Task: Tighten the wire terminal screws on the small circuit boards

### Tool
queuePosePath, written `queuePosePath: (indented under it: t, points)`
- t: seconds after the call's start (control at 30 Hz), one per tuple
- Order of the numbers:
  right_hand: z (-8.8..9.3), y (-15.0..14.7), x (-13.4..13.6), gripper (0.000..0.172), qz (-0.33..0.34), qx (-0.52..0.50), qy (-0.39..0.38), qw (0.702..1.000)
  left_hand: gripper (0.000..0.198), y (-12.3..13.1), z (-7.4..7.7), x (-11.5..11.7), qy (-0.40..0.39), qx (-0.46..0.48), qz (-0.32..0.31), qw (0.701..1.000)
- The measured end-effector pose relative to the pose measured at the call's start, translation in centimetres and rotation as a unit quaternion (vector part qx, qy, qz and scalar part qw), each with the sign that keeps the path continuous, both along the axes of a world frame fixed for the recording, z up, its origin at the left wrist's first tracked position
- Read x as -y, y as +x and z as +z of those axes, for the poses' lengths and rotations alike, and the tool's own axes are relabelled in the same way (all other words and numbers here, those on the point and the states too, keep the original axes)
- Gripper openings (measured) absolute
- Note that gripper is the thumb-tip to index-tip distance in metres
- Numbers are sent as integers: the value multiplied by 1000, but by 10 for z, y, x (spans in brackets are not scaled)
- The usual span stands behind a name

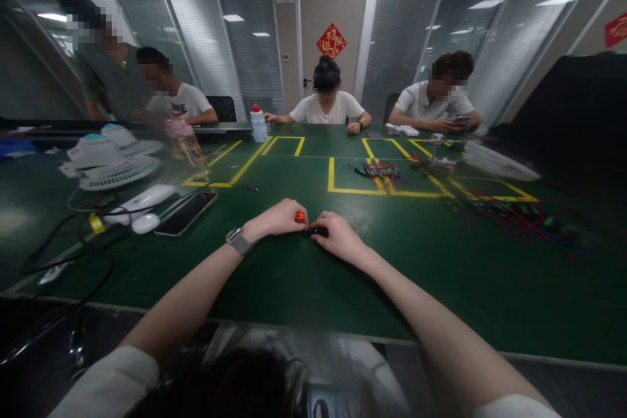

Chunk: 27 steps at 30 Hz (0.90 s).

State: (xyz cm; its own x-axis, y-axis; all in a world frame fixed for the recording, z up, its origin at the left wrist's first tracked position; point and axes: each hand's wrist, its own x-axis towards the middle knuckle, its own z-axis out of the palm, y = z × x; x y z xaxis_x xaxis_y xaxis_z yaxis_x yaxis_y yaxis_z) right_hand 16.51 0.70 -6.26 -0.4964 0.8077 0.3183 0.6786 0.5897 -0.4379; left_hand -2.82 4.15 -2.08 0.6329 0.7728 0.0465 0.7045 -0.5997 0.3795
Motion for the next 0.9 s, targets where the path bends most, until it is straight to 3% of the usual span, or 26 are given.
queuePosePath:
  t: [0.3, 0.37, 0.47, 0.6, 0.7, 0.9]
  points:
    - [7, 16, 12, 16, -20, -17, -64, 998, 23, 2, 2, 4, 19, 19, -1, 1000]
    - [6, 34, 16, 15, -55, -5, -68, 996, 24, 1, 2, 4, 19, 22, -1, 1000]
    - [3, 74, 15, 17, -166, 16, -52, 985, 26, 0, 2, 4, 14, 22, -1, 1000]
    - [-2, 137, 8, 18, -338, 42, -48, 939, 26, 2, 3, 5, 11, 21, 1, 1000]
    - [-2, 173, -1, 22, -427, 62, -60, 900, 27, 3, 2, 6, 9, 18, 0, 1000]
    - [9, 200, -36, 33, -559, 71, -94, 821, 27, 3, -4, 5, 3, 10, -5, 1000]
